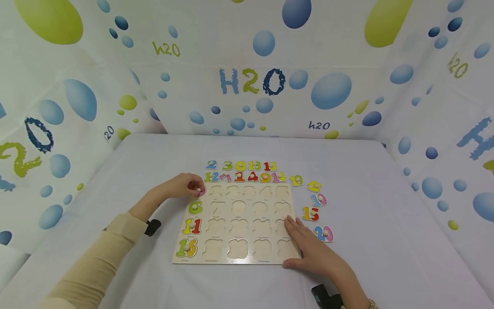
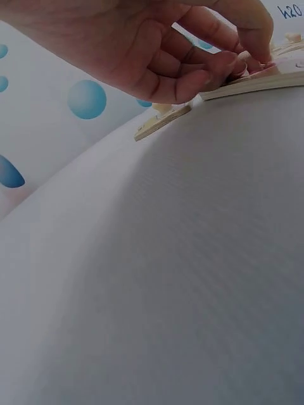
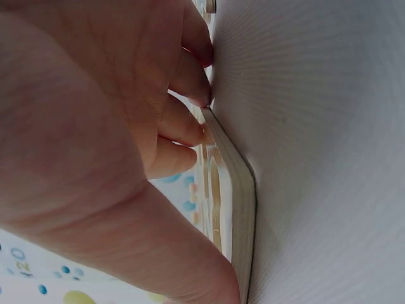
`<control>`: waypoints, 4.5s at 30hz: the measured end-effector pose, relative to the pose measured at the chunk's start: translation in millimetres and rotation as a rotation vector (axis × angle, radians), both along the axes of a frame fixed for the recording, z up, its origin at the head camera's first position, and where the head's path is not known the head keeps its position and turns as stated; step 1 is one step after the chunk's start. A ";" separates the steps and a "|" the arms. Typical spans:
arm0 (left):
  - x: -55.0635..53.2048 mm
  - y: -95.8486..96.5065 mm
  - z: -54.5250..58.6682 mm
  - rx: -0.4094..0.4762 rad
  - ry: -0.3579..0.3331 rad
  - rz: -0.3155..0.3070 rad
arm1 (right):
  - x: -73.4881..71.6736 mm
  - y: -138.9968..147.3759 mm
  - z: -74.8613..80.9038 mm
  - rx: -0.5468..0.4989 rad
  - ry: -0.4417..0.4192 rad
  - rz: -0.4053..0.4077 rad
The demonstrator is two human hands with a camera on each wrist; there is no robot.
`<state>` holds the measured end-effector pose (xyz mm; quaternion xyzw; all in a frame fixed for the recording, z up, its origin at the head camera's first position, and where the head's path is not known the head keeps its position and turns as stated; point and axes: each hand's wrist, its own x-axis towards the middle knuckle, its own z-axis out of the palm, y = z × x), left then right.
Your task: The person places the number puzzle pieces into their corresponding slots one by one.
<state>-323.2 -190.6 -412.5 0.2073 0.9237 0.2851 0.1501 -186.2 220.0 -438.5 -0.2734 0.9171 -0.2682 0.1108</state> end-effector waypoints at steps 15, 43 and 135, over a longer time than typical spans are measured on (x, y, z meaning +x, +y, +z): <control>0.0 -50.5 0.5 0.405 -0.047 0.389 | 0.3 1.9 -0.9 0.002 0.002 -0.005; 6.2 -22.4 5.1 0.252 0.014 0.512 | -0.6 -0.9 -0.9 -0.010 -0.026 0.001; 2.7 42.3 13.9 0.409 -0.218 0.451 | 1.2 3.4 -1.5 -0.022 0.018 0.007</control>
